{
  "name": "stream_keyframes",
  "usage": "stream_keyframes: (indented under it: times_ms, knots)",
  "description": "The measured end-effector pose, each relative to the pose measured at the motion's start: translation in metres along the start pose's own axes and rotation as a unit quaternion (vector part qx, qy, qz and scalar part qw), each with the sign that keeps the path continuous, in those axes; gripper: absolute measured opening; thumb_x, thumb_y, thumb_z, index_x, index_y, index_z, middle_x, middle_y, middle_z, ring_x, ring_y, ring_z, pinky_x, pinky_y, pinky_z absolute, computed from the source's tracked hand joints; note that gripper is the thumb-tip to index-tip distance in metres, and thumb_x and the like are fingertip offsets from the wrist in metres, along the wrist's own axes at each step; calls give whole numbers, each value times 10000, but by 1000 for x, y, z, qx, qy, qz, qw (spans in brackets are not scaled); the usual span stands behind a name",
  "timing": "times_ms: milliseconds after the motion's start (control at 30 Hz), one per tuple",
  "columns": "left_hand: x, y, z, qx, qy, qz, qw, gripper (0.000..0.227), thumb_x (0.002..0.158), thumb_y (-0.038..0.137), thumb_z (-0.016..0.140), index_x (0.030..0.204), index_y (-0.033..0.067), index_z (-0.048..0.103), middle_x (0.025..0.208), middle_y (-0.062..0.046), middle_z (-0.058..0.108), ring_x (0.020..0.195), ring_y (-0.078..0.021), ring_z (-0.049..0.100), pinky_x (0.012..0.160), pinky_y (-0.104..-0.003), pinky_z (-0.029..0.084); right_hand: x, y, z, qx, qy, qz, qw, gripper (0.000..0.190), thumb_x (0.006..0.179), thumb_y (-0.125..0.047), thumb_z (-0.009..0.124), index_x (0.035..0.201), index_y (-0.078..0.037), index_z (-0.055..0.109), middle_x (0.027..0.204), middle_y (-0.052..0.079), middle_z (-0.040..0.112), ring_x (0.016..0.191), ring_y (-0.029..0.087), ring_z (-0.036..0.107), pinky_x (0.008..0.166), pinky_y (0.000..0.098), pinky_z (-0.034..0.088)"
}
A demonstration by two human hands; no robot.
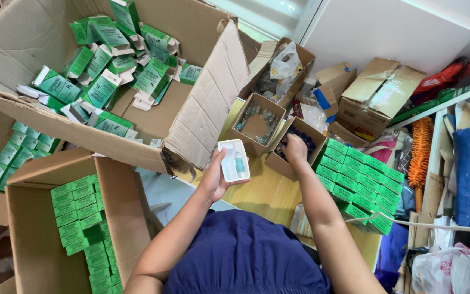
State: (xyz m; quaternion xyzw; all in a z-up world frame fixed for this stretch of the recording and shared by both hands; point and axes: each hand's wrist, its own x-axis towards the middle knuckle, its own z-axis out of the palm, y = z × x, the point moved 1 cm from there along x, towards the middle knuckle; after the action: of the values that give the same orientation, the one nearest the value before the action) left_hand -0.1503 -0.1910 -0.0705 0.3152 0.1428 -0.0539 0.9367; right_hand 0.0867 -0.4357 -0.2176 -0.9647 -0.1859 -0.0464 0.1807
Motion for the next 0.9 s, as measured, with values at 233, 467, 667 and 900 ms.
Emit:
stream_keyframes:
  times_ms: [233, 467, 667, 900]
  knots:
    - [25, -19, -17, 14, 8, -34, 999, 458, 1047, 447, 420, 1433, 202, 443, 1320, -104, 629, 1149, -277, 683, 828, -558, 636, -6, -4, -87, 355, 25, 46, 933, 252, 856, -87, 780, 1103, -51, 752, 918, 38, 655, 796, 138, 586, 726, 303, 495]
    - [48, -45, 2, 47, -70, -28, 996, 466, 1102, 470, 359, 1430, 159, 471, 1266, -97, 628, 1077, -245, 687, 794, -533, 634, -55, -100, -205, 445, -57, -207, 869, 230, 876, 20, 715, 1104, -6, 708, 1100, 33, 677, 995, 124, 613, 904, 257, 491]
    - [45, -43, 24, 75, -133, -53, 987, 631, 1050, 609, 223, 1457, 176, 434, 1293, -70, 627, 1083, -206, 685, 807, -479, 637, -73, -161, -220, 319, -23, -205, 925, 188, 824, -83, 813, 966, -11, 712, 854, 74, 674, 730, 167, 637, 672, 296, 516]
    - [45, -42, 33, 41, -190, -51, 979, 662, 1093, 600, 228, 1476, 101, 433, 1332, -103, 617, 1145, -220, 692, 893, -489, 634, -74, -177, -211, 190, 44, -251, 948, 255, 812, -171, 860, 818, -30, 647, 766, 93, 603, 733, 255, 631, 657, 367, 491]
